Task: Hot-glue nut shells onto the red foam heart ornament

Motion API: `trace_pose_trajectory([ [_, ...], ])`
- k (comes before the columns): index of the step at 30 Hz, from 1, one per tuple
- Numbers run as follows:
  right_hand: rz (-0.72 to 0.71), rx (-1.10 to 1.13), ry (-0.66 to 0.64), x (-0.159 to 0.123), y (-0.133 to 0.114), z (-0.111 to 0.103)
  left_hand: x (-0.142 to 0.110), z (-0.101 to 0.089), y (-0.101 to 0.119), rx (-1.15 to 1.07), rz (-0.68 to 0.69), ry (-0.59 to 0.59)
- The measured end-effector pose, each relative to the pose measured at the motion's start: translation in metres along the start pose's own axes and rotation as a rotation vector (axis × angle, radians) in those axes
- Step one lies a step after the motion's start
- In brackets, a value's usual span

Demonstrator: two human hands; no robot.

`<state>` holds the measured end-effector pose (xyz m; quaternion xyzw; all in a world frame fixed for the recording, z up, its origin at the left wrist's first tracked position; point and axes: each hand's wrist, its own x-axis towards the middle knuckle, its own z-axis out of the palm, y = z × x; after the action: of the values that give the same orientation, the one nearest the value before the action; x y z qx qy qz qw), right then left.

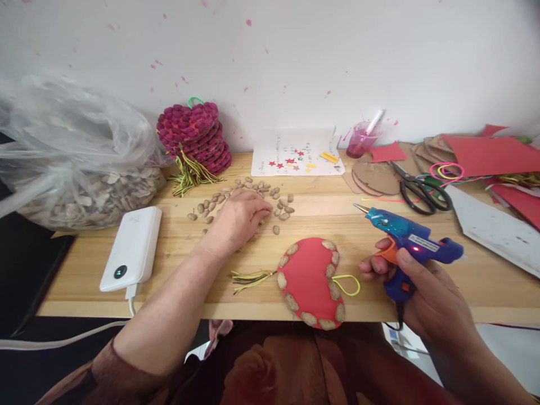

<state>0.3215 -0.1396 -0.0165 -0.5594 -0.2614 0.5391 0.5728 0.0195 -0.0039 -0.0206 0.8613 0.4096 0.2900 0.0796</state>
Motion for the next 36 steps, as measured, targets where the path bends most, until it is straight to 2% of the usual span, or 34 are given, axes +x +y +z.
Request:
trace_pose_trajectory([
  [5,-0.007,0.0,0.003,0.001,0.001,-0.002,-0.001,-0.006,-0.007,0.028,-0.109,0.073],
  [10,-0.01,-0.015,0.005,0.001,0.001,-0.003,-0.001,-0.008,-0.01,0.032,-0.167,0.061],
  [16,-0.004,-0.014,0.013,0.001,0.001,-0.004,0.0,-0.008,-0.003,0.024,-0.142,0.05],
  [22,-0.02,-0.018,0.01,0.0,0.0,-0.002,0.005,0.003,0.003,0.076,-0.065,-0.051],
  [27,-0.038,-0.017,-0.01,0.0,0.0,-0.001,0.011,0.011,0.006,0.049,-0.111,-0.076],
  [36,-0.009,0.015,-0.012,-0.001,0.0,0.0,0.011,0.008,0.012,-0.043,-0.249,-0.006],
])
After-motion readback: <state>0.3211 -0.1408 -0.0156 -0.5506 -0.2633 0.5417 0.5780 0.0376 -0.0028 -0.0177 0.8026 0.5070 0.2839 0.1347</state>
